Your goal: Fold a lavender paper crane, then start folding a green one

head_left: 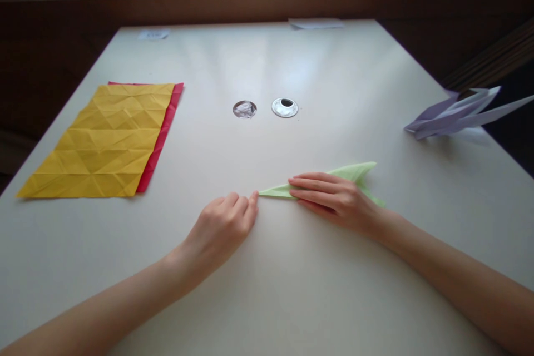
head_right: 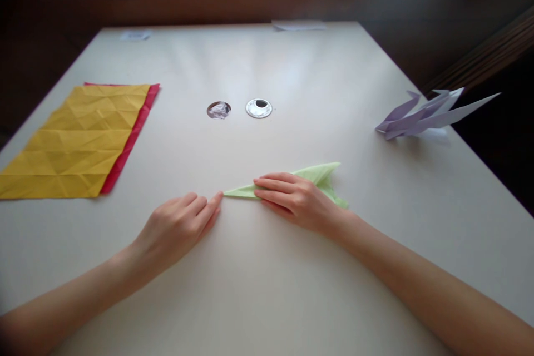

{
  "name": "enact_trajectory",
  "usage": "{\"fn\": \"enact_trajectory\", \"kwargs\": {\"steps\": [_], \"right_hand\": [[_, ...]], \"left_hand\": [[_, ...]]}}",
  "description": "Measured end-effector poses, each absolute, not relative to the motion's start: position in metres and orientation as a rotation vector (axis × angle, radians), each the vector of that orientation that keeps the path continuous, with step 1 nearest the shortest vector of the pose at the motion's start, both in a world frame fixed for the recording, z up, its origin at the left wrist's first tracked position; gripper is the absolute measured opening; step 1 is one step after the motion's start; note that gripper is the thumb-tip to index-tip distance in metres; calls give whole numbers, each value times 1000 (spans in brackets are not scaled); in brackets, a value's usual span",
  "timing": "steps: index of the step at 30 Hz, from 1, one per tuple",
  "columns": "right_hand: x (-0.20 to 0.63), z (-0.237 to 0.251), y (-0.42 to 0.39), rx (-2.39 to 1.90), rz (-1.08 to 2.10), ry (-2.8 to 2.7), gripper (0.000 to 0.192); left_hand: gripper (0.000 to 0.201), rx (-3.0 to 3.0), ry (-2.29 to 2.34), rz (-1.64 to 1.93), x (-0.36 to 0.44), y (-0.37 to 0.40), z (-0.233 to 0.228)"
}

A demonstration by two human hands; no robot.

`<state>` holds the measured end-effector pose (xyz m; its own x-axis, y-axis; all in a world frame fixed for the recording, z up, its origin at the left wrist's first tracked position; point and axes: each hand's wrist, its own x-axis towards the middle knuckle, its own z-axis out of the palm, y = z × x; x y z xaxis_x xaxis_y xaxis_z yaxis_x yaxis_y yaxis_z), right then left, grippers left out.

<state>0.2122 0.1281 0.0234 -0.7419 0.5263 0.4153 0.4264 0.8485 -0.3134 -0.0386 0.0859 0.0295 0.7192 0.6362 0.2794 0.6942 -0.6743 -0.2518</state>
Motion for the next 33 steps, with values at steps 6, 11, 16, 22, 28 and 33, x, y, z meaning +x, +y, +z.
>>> {"fn": "enact_trajectory", "kwargs": {"steps": [6, 11, 16, 22, 28, 33], "right_hand": [[212, 22, 128, -693, 271, -2517, 24], [211, 23, 128, -697, 278, -2509, 23], [212, 21, 129, -696, 296, -2495, 24], [213, 20, 129, -658, 351, -2489, 23], [210, 20, 130, -586, 472, -2498, 22], [210, 21, 133, -616, 558, -2467, 18]], "left_hand": [[23, -2502, -1181, -221, -35, 75, 35], [26, -2440, -1276, -213, -33, 70, 42], [25, -2659, -1206, -475, -33, 83, 36], [25, -3061, -1179, -857, -31, 99, 21], [19, -3113, -1232, -938, -30, 96, 16], [16, -3125, -1279, -998, -29, 97, 15]]}}
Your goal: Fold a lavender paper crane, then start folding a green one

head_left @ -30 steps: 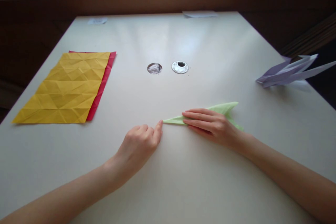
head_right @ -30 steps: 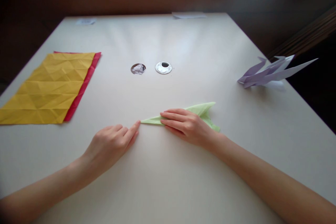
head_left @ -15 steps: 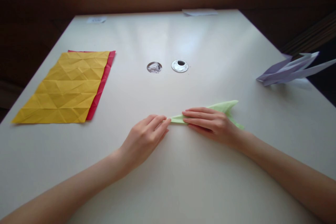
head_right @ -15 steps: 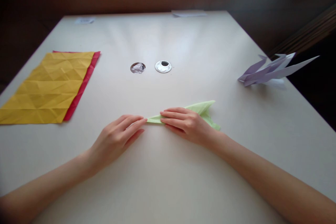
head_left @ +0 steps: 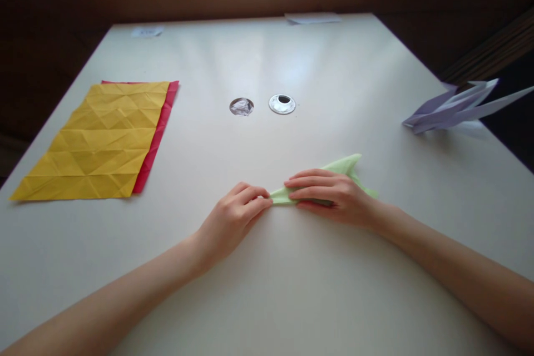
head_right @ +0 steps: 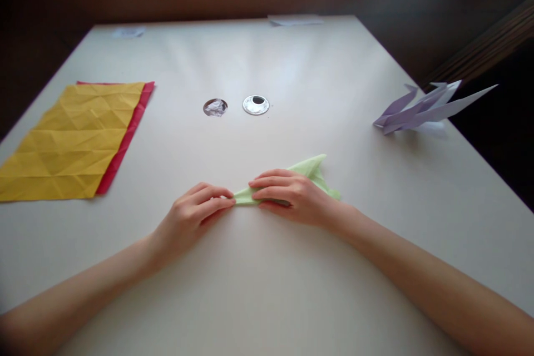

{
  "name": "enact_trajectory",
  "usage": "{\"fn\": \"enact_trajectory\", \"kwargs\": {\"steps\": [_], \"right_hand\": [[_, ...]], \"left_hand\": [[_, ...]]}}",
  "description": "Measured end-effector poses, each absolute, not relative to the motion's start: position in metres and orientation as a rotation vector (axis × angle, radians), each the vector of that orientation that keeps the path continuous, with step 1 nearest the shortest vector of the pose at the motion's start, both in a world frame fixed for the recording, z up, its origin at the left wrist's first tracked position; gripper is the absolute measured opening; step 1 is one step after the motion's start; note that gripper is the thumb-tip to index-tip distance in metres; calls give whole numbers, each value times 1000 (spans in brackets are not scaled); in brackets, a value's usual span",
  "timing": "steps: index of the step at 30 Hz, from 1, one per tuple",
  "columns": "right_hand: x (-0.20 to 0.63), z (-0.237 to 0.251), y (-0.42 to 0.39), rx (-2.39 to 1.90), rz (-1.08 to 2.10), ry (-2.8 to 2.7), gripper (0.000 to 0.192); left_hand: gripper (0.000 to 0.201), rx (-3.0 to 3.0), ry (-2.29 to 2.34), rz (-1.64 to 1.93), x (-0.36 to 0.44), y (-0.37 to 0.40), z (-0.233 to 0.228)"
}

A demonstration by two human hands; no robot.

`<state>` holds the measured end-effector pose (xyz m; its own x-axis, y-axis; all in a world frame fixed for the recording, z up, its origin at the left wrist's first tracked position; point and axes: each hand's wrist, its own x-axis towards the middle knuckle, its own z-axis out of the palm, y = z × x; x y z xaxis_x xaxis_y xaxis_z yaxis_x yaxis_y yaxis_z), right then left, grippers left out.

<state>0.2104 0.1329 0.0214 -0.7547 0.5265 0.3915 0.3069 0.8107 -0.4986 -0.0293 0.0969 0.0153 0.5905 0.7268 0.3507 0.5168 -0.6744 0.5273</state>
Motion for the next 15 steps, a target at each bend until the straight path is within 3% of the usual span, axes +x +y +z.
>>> {"fn": "enact_trajectory", "kwargs": {"steps": [9, 15], "right_hand": [[211, 22, 132, -619, 538, -2434, 9], [211, 22, 130, -600, 433, -2456, 9]], "left_hand": [[17, 2539, 984, 763, -29, 96, 15], [23, 3064, 984, 560, -25, 83, 22]]}}
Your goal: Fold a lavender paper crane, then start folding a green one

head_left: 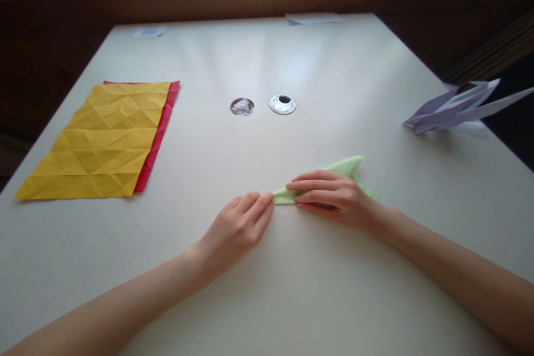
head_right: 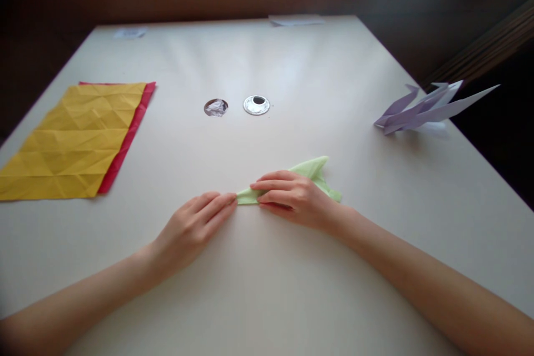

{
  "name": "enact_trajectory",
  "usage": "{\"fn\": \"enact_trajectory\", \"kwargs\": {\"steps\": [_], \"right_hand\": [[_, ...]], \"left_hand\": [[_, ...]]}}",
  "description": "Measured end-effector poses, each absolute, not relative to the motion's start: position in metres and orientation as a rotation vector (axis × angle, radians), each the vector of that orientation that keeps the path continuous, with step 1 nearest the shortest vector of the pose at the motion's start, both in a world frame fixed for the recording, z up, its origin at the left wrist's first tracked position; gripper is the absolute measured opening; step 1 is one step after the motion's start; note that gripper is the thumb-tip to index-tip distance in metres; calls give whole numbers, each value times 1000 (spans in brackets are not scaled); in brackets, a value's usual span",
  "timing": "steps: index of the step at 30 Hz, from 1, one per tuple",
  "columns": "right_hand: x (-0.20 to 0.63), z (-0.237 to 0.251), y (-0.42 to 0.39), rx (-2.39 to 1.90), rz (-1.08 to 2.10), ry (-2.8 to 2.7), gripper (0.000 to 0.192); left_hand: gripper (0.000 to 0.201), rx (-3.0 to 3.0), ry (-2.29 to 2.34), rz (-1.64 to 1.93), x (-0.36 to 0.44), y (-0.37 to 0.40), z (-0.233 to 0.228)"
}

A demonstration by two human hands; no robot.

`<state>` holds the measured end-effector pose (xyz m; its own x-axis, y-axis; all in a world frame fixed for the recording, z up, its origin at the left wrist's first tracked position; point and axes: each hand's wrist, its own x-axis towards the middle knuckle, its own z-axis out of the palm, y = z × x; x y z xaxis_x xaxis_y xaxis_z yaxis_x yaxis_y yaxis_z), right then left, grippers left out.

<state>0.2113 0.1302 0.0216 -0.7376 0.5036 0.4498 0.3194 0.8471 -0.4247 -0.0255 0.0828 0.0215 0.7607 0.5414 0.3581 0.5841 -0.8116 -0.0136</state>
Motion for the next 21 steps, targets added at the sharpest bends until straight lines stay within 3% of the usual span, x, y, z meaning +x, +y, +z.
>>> {"fn": "enact_trajectory", "kwargs": {"steps": [4, 14, 21], "right_hand": [[213, 22, 129, -557, 351, -2492, 9], [199, 27, 105, -693, -62, -2559, 11], [196, 28, 92, -763, -186, -2665, 17]], "left_hand": [[33, -2671, -977, -222, -21, 69, 24], [29, -2588, -973, -202, -11, 59, 26], [41, -2579, -999, -103, -4, 50, 23]]}}
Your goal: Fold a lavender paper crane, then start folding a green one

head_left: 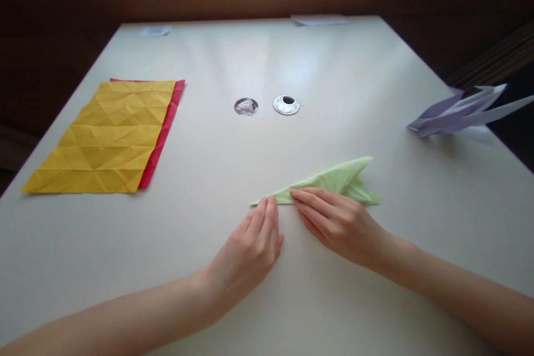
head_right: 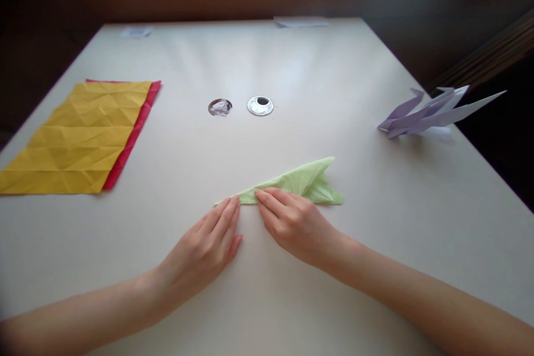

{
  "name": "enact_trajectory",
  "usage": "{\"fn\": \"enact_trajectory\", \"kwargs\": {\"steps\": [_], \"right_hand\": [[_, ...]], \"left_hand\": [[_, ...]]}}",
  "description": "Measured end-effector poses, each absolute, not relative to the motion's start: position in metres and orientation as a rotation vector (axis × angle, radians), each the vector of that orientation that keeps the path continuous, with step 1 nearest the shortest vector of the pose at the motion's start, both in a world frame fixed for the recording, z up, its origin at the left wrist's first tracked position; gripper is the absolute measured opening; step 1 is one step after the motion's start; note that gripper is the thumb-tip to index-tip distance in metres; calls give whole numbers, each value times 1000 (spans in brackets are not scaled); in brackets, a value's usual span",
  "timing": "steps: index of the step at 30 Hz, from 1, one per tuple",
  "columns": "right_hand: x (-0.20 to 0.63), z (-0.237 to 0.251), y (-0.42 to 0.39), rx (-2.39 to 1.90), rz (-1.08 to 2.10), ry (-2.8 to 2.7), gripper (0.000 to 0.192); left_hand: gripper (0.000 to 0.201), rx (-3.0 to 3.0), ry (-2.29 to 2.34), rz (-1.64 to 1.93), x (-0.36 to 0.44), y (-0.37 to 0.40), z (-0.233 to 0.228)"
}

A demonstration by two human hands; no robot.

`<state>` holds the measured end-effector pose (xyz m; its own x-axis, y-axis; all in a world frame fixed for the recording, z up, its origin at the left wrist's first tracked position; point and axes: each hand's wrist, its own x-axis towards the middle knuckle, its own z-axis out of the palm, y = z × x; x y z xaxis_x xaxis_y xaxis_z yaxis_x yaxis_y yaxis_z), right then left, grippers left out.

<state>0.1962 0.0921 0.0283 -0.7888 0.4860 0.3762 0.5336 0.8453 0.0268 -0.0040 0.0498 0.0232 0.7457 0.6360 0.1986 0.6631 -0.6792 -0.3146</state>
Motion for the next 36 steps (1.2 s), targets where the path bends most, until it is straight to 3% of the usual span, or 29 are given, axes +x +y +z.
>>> {"fn": "enact_trajectory", "kwargs": {"steps": [13, 25, 36], "right_hand": [[191, 33, 87, -816, -177, -2709, 21], [192, 33, 86, -813, -170, -2689, 21], [190, 35, 86, -855, -104, -2706, 23]], "left_hand": [[41, -2527, -1295, -40, -1, 31, 32], [36, -2618, -1229, -170, -9, 39, 31], [48, -2727, -1239, -176, -15, 53, 26]]}}
